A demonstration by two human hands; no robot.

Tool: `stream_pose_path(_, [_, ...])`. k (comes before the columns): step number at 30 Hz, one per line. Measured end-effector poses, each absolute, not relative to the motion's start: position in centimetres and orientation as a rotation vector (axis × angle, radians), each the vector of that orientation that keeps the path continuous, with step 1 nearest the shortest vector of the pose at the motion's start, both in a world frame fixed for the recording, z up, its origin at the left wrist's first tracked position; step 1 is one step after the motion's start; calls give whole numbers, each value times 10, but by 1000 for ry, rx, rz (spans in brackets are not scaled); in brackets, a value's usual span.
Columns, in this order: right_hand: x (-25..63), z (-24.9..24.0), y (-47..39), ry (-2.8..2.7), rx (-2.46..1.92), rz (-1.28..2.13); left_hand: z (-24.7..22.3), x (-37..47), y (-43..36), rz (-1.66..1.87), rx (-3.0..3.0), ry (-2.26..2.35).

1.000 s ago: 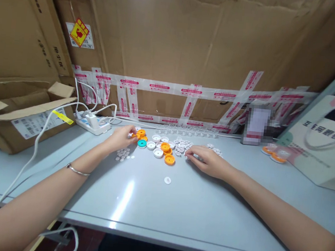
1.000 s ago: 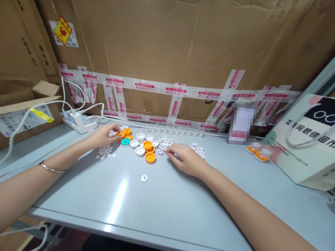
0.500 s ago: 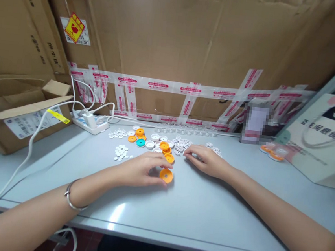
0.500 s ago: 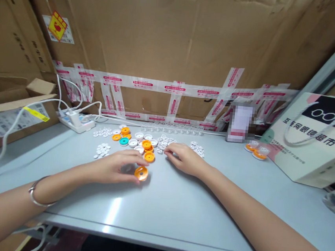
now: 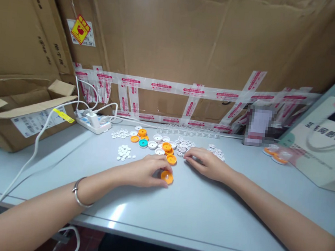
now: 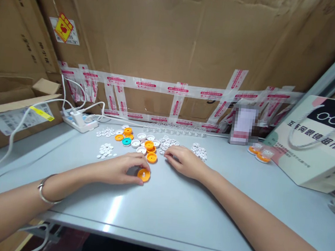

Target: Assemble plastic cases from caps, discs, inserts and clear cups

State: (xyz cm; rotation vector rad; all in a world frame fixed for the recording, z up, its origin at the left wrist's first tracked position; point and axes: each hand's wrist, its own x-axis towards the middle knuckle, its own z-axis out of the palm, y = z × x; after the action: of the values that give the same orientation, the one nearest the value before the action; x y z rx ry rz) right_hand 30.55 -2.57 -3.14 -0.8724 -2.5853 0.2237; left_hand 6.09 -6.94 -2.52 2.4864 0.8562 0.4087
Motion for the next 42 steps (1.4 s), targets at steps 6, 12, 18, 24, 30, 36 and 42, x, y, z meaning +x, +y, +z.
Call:
stream_pose_path(6, [306,-29,-28,-2590,-874,230,-9,33,-51,579,2419,986])
stream_pose_path(12, [309,-29,-28,-2596,-880,239,10,-19,-21,255,2515,1547])
stream_pose_path(18, [308,-29,-27,-2594,-865,226,-2,-26,-13,41,2485,1455])
stream_pose_path(24, [309,-30,-27,-2591,-865,234,-4,-24,-11,54,2479,1478])
stream_pose_path(30, [308,-28,-29,-2591,-853,237,-5,-26,-10,83,2462,1514])
stream_pose_path(36, [305,-26,-33,-2598,-824,234,-5,-25,-11,78,2463,1521])
stream_pose_path(42, [307,-26,-33,-2592,-819,227,4,-29,-10,81,2475,1559])
